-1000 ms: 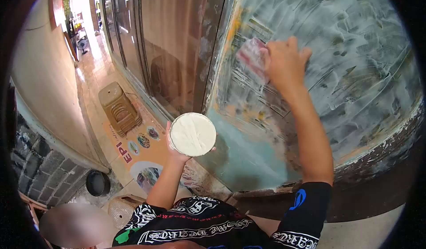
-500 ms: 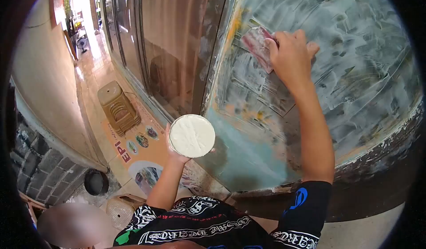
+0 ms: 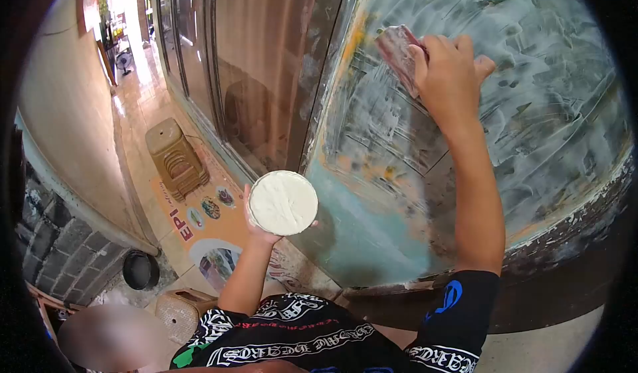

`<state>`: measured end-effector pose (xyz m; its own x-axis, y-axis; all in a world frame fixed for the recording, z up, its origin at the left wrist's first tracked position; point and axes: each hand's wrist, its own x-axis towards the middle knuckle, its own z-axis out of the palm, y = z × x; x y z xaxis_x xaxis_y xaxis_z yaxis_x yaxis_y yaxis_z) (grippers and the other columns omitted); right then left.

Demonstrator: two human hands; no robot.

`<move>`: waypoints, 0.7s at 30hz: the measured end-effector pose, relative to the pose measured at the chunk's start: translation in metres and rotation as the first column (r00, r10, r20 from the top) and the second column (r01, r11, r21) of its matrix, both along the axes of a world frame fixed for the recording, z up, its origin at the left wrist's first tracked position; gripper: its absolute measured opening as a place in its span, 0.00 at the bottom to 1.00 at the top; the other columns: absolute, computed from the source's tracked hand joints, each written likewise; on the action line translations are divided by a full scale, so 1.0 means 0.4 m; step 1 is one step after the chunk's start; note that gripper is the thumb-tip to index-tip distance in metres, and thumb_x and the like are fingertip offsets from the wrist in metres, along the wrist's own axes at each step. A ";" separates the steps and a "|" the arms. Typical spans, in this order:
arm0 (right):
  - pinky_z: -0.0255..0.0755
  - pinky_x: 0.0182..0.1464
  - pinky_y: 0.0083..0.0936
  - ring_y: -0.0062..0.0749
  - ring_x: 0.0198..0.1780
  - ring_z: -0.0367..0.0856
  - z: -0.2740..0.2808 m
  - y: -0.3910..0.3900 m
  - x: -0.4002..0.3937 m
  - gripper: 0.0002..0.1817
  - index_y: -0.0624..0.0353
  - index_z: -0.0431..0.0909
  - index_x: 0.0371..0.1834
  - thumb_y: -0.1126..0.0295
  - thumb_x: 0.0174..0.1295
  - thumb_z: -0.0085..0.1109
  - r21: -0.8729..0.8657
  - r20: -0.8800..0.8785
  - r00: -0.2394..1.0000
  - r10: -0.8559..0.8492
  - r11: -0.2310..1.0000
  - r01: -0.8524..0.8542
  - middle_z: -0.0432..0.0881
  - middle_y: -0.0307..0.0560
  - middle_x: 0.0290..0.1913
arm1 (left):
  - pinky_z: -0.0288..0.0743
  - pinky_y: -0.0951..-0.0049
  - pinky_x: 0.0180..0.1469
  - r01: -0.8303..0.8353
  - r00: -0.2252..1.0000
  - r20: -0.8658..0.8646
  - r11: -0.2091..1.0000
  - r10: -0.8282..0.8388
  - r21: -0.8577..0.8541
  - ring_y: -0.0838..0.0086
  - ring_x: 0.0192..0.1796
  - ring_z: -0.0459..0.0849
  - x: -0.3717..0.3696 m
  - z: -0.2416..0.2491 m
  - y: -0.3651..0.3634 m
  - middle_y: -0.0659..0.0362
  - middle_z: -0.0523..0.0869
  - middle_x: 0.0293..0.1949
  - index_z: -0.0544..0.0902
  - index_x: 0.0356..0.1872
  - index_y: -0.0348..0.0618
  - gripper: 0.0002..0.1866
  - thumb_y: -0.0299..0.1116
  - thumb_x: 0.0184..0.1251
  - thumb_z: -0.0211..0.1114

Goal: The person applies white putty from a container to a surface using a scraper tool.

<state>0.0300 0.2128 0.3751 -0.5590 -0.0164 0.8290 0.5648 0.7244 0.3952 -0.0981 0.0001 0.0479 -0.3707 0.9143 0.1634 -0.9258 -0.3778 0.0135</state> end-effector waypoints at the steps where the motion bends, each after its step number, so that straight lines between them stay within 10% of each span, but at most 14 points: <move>1: 0.58 0.51 0.54 0.38 0.47 0.75 0.003 -0.011 0.008 0.09 0.49 0.85 0.36 0.58 0.67 0.61 0.012 -0.039 0.999 0.021 1.000 -0.021 0.86 0.35 0.36 | 0.53 0.06 0.58 -0.002 1.000 0.002 1.000 0.002 0.003 0.29 0.71 0.66 -0.001 -0.002 0.001 0.45 0.67 0.76 0.67 0.76 0.50 0.47 0.75 0.67 0.43; 9: 0.60 0.54 0.58 0.42 0.52 0.75 -0.442 0.014 -0.050 0.07 0.51 0.84 0.35 0.61 0.63 0.62 -0.241 0.449 0.881 0.150 0.970 -0.042 0.84 0.40 0.38 | 0.52 0.07 0.59 0.030 0.999 0.032 0.997 -0.032 0.074 0.30 0.71 0.67 -0.003 -0.023 -0.009 0.44 0.67 0.75 0.68 0.75 0.50 0.47 0.75 0.67 0.44; 14: 0.60 0.53 0.61 0.41 0.51 0.76 -0.286 0.056 -0.070 0.08 0.50 0.85 0.39 0.61 0.66 0.60 -0.002 0.355 0.919 -0.174 0.982 0.187 0.84 0.39 0.39 | 0.52 0.08 0.60 -0.009 1.000 0.000 1.000 0.009 -0.019 0.33 0.72 0.67 -0.007 -0.019 -0.021 0.45 0.67 0.75 0.67 0.75 0.50 0.48 0.76 0.65 0.44; 19: 0.58 0.49 0.51 0.39 0.46 0.76 -0.074 -0.009 -0.016 0.08 0.50 0.83 0.37 0.59 0.68 0.60 -0.041 -0.055 0.998 0.032 0.999 -0.034 0.83 0.37 0.36 | 0.49 0.08 0.63 0.033 0.991 -0.131 0.998 -0.027 0.047 0.33 0.73 0.66 -0.005 -0.008 -0.036 0.48 0.66 0.76 0.67 0.76 0.51 0.50 0.79 0.62 0.46; 21: 0.57 0.50 0.49 0.40 0.47 0.74 -0.144 -0.039 -0.012 0.09 0.49 0.83 0.36 0.58 0.67 0.60 -0.116 0.057 0.997 0.059 0.992 -0.052 0.83 0.38 0.37 | 0.50 0.08 0.63 0.028 1.000 -0.012 0.999 -0.028 -0.018 0.32 0.73 0.65 -0.011 -0.027 -0.037 0.47 0.66 0.76 0.66 0.76 0.51 0.50 0.79 0.62 0.46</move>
<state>0.0252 0.1973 0.3173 -0.6085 0.0439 0.7923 0.5000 0.7965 0.3399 -0.1026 -0.0148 0.0371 -0.3433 0.9269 0.1514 -0.9356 -0.3517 0.0317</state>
